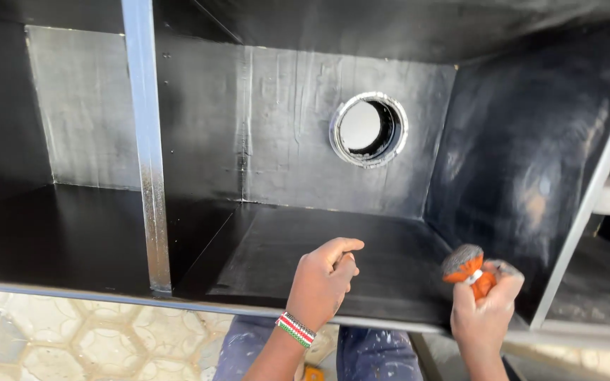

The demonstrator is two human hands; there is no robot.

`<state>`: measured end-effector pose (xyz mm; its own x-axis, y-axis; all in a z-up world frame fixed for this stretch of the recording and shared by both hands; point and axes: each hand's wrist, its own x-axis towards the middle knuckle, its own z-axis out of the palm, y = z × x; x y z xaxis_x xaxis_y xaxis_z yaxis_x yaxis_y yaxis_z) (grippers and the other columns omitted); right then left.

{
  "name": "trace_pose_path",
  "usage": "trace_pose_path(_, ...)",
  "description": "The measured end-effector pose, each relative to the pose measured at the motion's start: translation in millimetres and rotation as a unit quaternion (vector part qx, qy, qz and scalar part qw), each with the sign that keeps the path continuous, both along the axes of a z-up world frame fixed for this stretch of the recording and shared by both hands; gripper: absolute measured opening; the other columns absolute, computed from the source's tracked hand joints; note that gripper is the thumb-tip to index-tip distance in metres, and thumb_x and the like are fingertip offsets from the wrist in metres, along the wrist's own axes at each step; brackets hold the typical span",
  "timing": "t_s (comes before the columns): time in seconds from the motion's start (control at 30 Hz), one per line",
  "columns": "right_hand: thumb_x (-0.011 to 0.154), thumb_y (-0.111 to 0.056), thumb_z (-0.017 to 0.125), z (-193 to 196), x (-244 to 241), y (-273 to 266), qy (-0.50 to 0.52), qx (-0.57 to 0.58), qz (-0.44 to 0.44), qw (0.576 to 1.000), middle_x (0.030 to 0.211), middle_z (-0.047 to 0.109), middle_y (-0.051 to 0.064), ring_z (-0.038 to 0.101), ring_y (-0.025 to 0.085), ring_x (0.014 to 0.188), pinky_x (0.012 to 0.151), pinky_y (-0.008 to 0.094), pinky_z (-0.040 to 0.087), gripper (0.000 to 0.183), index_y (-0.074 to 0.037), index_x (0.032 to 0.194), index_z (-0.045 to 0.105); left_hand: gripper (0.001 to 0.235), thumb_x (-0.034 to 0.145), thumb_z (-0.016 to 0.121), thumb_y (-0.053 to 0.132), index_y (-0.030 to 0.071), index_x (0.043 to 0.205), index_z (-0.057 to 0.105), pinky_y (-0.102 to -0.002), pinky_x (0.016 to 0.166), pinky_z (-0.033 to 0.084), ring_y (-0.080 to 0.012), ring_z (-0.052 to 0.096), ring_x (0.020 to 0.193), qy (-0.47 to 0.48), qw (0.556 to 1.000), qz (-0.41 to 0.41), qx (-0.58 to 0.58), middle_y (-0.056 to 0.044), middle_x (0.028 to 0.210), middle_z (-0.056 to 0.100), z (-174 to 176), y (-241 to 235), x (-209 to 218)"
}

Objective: The person paints the interior of a metal cabinet black using a paintbrush. They repeatedly dip the brush into a paint can and apply the paint to the corners and edges of the cabinet shelves.

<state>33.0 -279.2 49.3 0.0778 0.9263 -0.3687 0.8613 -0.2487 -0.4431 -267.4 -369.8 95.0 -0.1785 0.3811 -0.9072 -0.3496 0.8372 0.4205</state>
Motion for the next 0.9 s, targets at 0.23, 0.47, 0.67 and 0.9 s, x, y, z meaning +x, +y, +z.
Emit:
trace_pose_path(0.23,0.104,-0.022,0.085,-28.6,-17.2,30.0,0.049,-0.188,0.055,0.979,0.105,0.076,0.009,0.069,0.021,0.077,0.078,0.037,0.062,0.040,-0.012,0.141,0.076,0.047,0.109,0.056,0.032,0.018,0.147,0.080,-0.040,0.097,0.062,-0.0201,0.081,0.107,0.127,0.980,-0.127,0.080,0.006,0.110,0.087,-43.8,22.2,-1.3)
trace_pose_path(0.47,0.113,-0.017,0.069,-89.0,-186.6,93.8,0.028,-0.230,0.144,0.962,0.089,0.083,0.005,0.064,0.018,0.067,0.068,0.036,0.053,0.017,-0.013,0.126,0.078,0.034,0.114,0.064,0.036,0.006,0.126,0.071,-0.062,0.088,0.058,-0.0458,0.075,0.104,0.209,0.945,-0.220,0.122,-0.016,0.116,0.082,-94.0,26.1,-6.6)
trace_pose_path(0.67,0.111,-0.033,0.071,-256.5,-196.9,165.6,-0.074,-0.101,0.323,0.938,0.086,0.066,0.004,0.064,0.028,0.084,0.080,0.047,0.047,0.028,-0.014,0.093,0.062,0.045,0.113,0.071,0.034,-0.002,0.140,0.075,-0.060,0.110,0.057,-0.0465,0.075,0.127,0.305,0.917,-0.173,0.188,-0.025,0.146,0.079,-114.3,22.4,2.2)
trace_pose_path(0.9,0.102,-0.028,0.074,-337.4,-245.2,181.4,-0.149,-0.157,0.286,0.934,0.102,0.084,0.021,0.075,0.052,0.094,0.082,0.054,0.058,0.029,-0.014,0.123,0.088,0.070,0.108,0.074,0.049,-0.004,0.154,0.073,-0.066,0.129,0.044,-0.0443,0.064,0.153,0.377,0.885,-0.249,0.113,-0.029,0.164,0.071,-137.9,40.2,-3.9)
